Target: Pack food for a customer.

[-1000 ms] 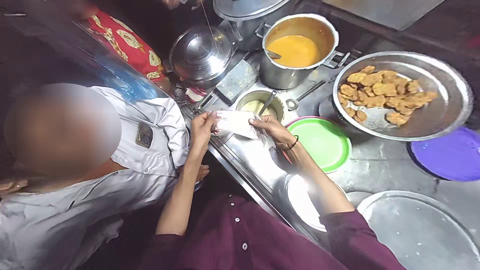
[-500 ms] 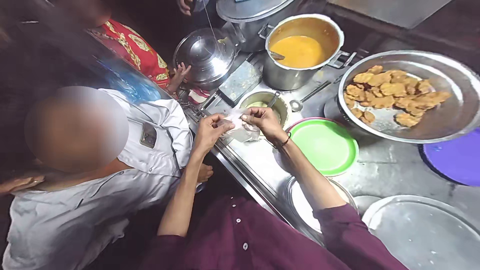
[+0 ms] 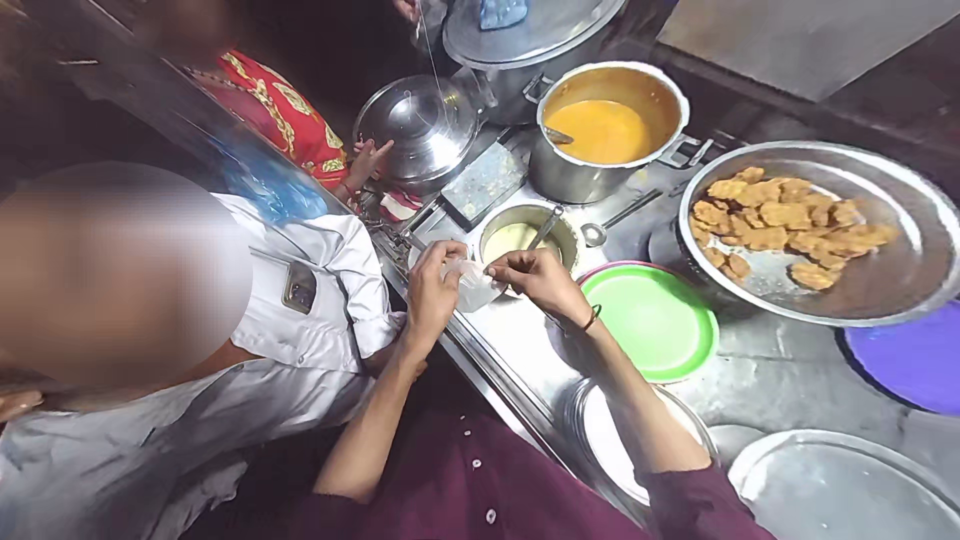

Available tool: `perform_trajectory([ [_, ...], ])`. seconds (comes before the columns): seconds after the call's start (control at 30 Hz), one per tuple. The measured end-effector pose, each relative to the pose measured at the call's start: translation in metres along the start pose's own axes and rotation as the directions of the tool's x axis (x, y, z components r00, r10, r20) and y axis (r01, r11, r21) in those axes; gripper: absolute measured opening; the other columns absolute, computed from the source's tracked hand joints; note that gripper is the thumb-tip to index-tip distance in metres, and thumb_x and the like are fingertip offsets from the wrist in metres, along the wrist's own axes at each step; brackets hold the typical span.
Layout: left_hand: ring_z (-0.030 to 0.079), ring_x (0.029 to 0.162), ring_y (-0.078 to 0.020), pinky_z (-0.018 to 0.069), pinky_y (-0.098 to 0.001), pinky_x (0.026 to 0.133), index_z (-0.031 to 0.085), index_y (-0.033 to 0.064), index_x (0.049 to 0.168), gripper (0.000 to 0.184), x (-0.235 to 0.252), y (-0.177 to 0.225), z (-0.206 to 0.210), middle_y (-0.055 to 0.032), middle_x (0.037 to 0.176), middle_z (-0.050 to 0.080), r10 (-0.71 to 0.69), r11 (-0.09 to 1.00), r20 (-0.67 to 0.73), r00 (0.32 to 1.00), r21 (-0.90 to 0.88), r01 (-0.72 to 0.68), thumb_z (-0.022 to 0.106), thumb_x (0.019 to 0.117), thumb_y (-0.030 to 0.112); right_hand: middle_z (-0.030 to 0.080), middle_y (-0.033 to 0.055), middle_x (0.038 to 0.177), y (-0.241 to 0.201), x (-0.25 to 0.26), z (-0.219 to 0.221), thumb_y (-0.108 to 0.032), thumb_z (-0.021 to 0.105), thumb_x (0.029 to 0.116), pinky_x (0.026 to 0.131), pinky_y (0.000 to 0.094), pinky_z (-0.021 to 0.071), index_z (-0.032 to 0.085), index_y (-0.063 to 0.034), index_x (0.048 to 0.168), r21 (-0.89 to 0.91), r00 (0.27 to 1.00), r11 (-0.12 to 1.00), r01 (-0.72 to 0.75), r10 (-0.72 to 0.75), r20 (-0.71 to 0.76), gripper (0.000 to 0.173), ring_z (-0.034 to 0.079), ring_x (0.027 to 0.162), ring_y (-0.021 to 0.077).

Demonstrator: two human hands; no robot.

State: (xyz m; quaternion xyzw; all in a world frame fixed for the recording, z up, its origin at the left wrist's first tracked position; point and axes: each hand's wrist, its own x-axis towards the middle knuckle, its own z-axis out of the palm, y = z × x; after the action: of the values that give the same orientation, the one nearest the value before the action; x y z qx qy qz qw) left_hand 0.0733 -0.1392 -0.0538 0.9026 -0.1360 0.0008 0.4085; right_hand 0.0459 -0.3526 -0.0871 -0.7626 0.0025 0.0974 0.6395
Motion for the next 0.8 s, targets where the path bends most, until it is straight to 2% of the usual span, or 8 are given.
perform_trajectory([
  [0.1,0.064,0.115,-0.0181,0.0581,-0.0377,0.093,0.07,0.0127,0.121,0.032,-0.013,0.002,0.009,-0.0059,0.129,0.063,0.054,0.998,-0.243,0.969,-0.003,-0.056,0.077,0.0905,0.016,0.074,0.0077,0.08,0.005,-0.006,0.017,-0.011,0.073,0.0951,0.061,0.0261,0.0569,0.077,0.0005,0.098,0.431,0.991,0.902,-0.023,0.077,-0.11,0.012,0.065,0.064,0.0109],
  [0.17,0.068,0.103,-0.0177,0.063,-0.0347,0.082,0.064,0.0045,0.125,0.042,-0.024,0.006,0.017,-0.0094,0.122,0.064,0.011,0.98,-0.179,0.984,-0.193,-0.047,0.076,0.0937,0.029,0.072,0.0083,0.081,0.008,-0.01,0.032,-0.009,0.073,0.0941,0.062,0.0265,0.0563,0.075,0.0022,0.097,0.566,0.988,0.824,0.01,0.08,-0.134,0.012,0.064,0.065,0.0113],
  [0.23,0.069,0.101,-0.0188,0.0638,-0.0366,0.083,0.058,0.0018,0.131,0.054,-0.031,0.008,0.027,-0.0103,0.117,0.066,-0.127,0.889,0.006,0.992,-0.443,0.116,0.077,0.0919,0.034,0.071,0.0083,0.079,0.012,-0.014,0.05,-0.006,0.072,0.0922,0.061,0.0278,0.0563,0.074,0.0025,0.097,0.596,0.986,0.801,0.054,0.05,-0.157,0.01,0.064,0.065,0.012],
  [0.3,0.069,0.096,-0.0204,0.0605,-0.0384,0.085,0.065,0.0015,0.118,0.04,-0.03,0.005,0.03,-0.0113,0.107,0.07,-0.233,0.753,0.096,0.968,-0.612,0.242,0.079,0.0907,0.027,0.069,0.0084,0.08,0.013,-0.014,0.065,-0.003,0.068,0.0927,0.059,0.0281,0.055,0.071,0.002,0.098,0.607,0.983,0.792,0.068,0.049,-0.175,0.007,0.062,0.064,0.0128],
  [0.43,0.068,0.09,-0.021,0.0586,-0.0372,0.083,0.071,-0.0015,0.099,0.015,-0.023,-0.007,0.02,-0.0125,0.096,0.071,-0.225,0.688,0.059,0.973,-0.697,0.201,0.075,0.092,0.011,0.069,0.0123,0.093,0.015,-0.012,0.064,-0.01,0.06,0.1017,0.07,0.0351,0.0615,0.067,0.0005,0.1,0.753,0.98,0.657,0.028,0.131,-0.151,0.012,0.068,0.079,0.0182],
  [0.6,0.068,0.081,-0.021,0.0599,-0.0349,0.071,0.061,-0.0033,0.106,0.013,-0.022,-0.013,0.015,-0.0142,0.093,0.069,-0.453,0.562,-0.011,0.891,-0.78,0.276,0.061,0.1022,0.009,0.07,0.0099,0.096,0.022,-0.019,0.059,-0.016,0.056,0.1053,0.086,0.0397,0.062,0.065,-0.0075,0.103,0.963,0.997,0.259,0.076,0.012,-0.082,0.013,0.071,0.089,0.0189],
  [0.73,0.07,0.076,-0.0215,0.062,-0.0384,0.072,0.056,-0.0014,0.116,0.018,-0.014,0.001,0.009,-0.0138,0.089,0.068,-0.576,0.291,0.137,0.806,-0.887,0.359,0.05,0.1084,0.014,0.071,0.0115,0.101,0.023,-0.024,0.064,-0.011,0.056,0.102,0.088,0.0412,0.0609,0.067,-0.0068,0.11,0.994,0.994,0.024,0.104,-0.024,-0.103,0.014,0.071,0.094,0.0204],
  [0.8,0.062,0.065,-0.0141,0.0575,-0.03,0.062,0.059,0.0034,0.113,0.019,-0.008,0.006,0.006,-0.0059,0.079,0.062,-0.575,0.144,0.225,0.787,-0.918,0.368,0.047,0.1095,0.018,0.071,0.0146,0.106,0.022,-0.023,0.058,-0.014,0.053,0.1036,0.089,0.044,0.0614,0.063,-0.0068,0.117,0.992,0.991,-0.007,0.128,0.044,-0.127,0.018,0.072,0.098,0.0237],
])
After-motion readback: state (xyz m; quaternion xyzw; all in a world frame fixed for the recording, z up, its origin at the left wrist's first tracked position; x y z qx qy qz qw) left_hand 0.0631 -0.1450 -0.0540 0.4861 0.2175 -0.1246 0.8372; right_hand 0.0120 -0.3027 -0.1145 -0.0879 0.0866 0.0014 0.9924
